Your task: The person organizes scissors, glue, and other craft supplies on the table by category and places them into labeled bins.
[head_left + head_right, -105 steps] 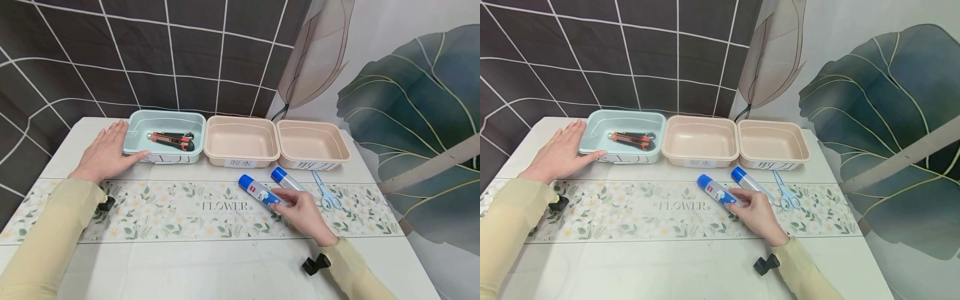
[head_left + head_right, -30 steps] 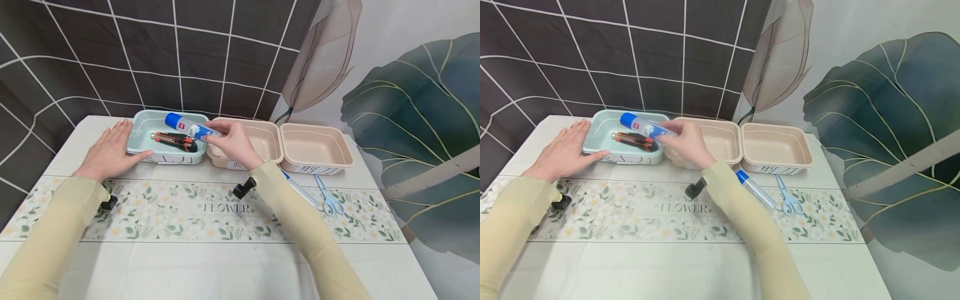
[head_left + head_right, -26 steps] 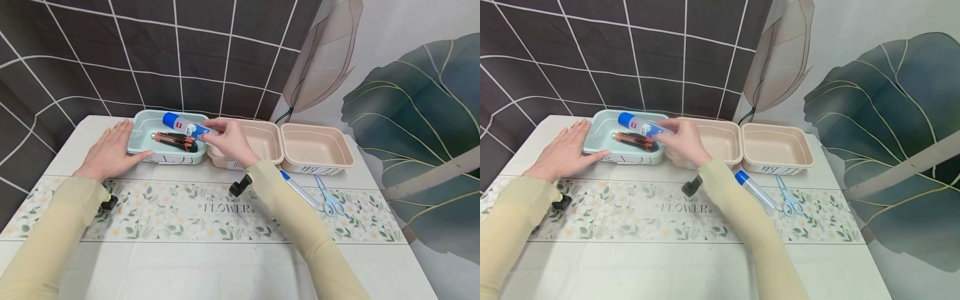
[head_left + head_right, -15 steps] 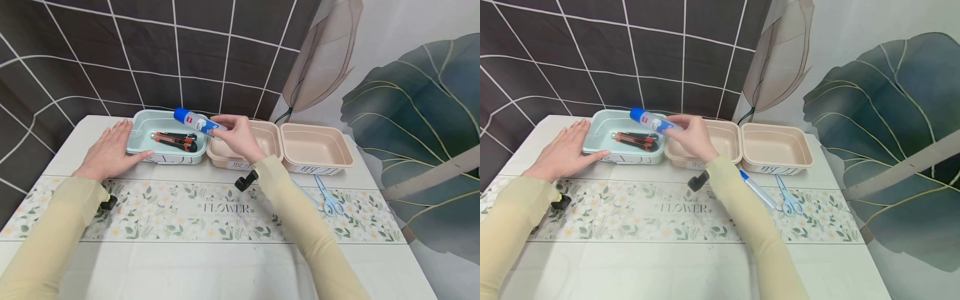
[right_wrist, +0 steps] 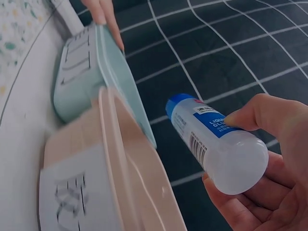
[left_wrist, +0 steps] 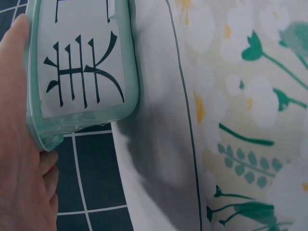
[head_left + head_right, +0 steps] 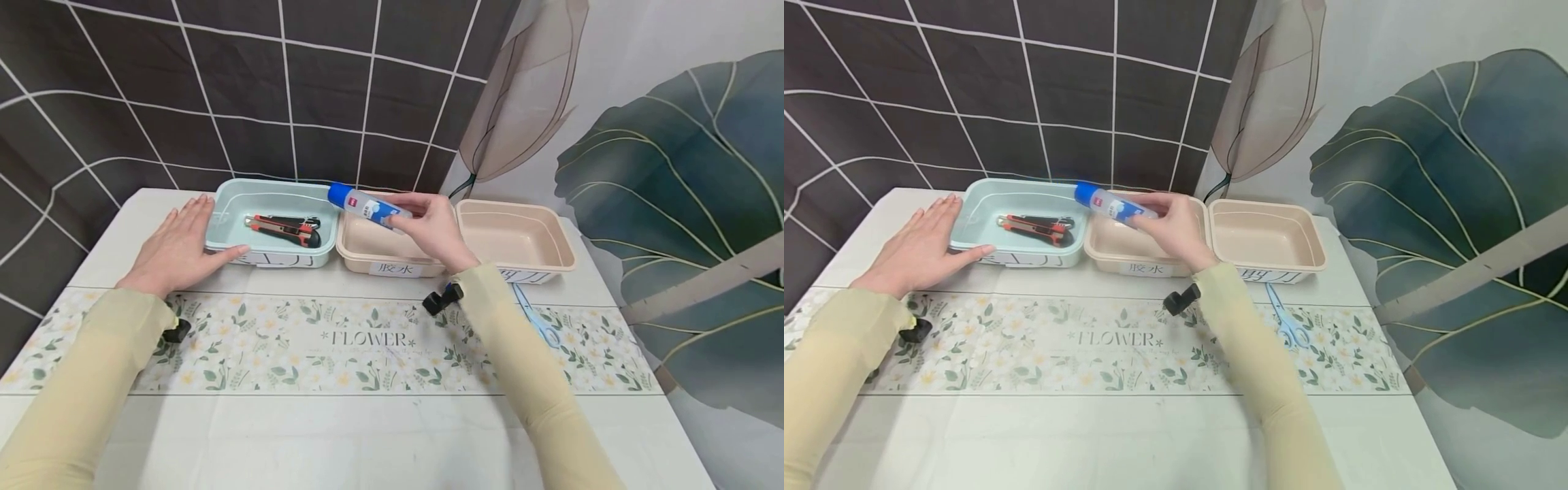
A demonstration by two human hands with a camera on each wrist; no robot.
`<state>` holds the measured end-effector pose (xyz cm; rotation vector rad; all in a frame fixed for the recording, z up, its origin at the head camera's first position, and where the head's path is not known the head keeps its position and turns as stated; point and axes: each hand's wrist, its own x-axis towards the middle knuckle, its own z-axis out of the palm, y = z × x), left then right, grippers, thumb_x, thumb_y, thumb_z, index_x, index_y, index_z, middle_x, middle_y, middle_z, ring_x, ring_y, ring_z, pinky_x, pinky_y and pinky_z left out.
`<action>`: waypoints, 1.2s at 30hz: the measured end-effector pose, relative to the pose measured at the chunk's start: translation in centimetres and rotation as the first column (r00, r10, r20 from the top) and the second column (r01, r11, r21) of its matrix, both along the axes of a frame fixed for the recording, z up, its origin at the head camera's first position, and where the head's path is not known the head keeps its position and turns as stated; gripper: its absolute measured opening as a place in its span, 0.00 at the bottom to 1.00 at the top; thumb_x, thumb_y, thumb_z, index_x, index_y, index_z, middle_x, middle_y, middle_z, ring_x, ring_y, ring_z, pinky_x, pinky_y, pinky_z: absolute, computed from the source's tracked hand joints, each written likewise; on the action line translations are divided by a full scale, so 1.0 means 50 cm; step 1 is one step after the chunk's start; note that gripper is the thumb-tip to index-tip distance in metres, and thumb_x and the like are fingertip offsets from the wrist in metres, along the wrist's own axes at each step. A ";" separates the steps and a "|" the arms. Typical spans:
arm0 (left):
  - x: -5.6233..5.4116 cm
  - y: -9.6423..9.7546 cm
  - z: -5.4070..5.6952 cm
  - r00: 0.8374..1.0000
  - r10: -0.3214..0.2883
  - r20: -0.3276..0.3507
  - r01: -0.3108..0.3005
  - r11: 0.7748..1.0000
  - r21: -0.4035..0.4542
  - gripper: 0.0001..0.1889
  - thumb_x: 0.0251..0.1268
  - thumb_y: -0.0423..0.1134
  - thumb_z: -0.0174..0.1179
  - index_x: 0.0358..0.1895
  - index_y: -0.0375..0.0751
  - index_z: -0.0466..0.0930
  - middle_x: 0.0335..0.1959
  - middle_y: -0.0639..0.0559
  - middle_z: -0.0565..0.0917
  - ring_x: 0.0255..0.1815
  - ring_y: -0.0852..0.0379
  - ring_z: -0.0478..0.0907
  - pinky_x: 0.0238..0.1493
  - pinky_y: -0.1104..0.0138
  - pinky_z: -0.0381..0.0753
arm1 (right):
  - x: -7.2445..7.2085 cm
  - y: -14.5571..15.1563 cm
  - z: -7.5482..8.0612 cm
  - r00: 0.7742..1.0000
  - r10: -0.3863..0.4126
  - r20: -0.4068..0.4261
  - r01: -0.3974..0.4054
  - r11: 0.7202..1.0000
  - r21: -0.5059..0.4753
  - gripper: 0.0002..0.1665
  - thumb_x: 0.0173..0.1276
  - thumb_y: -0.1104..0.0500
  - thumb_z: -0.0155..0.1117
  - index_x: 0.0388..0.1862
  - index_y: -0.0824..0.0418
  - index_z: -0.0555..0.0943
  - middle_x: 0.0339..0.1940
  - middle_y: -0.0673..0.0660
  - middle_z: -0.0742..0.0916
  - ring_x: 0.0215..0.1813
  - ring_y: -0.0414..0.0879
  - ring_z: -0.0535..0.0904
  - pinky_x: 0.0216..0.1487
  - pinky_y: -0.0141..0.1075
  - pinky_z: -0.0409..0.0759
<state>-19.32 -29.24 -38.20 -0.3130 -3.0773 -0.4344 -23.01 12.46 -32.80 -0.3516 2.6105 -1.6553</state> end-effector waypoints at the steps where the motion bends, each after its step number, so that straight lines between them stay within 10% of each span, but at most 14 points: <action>1: 0.000 0.000 0.000 1.000 -0.001 0.000 0.001 1.000 0.000 0.59 0.68 0.73 0.49 0.80 0.26 0.37 0.81 0.28 0.44 0.81 0.33 0.38 0.79 0.46 0.33 | 0.002 0.010 -0.001 1.000 -0.006 0.001 0.006 1.000 0.002 0.19 0.66 0.61 0.74 0.56 0.55 0.88 0.50 0.51 0.89 0.46 0.46 0.84 0.48 0.36 0.86; 26: 0.004 0.002 0.000 1.000 -0.010 -0.010 0.010 1.000 -0.002 0.59 0.69 0.72 0.49 0.80 0.24 0.37 0.80 0.27 0.45 0.81 0.32 0.39 0.79 0.46 0.33 | -0.050 0.059 -0.059 0.992 0.003 0.123 -0.036 0.962 0.271 0.21 0.65 0.61 0.73 0.57 0.63 0.86 0.54 0.59 0.87 0.50 0.51 0.82 0.52 0.39 0.83; 36: 0.004 0.002 0.000 1.000 -0.011 -0.006 0.011 1.000 -0.004 0.59 0.69 0.72 0.49 0.80 0.25 0.37 0.80 0.27 0.44 0.81 0.32 0.39 0.79 0.46 0.33 | -0.040 0.063 -0.033 1.000 -0.010 -0.007 0.012 0.944 0.329 0.26 0.70 0.59 0.68 0.66 0.63 0.81 0.63 0.59 0.84 0.63 0.54 0.77 0.66 0.45 0.75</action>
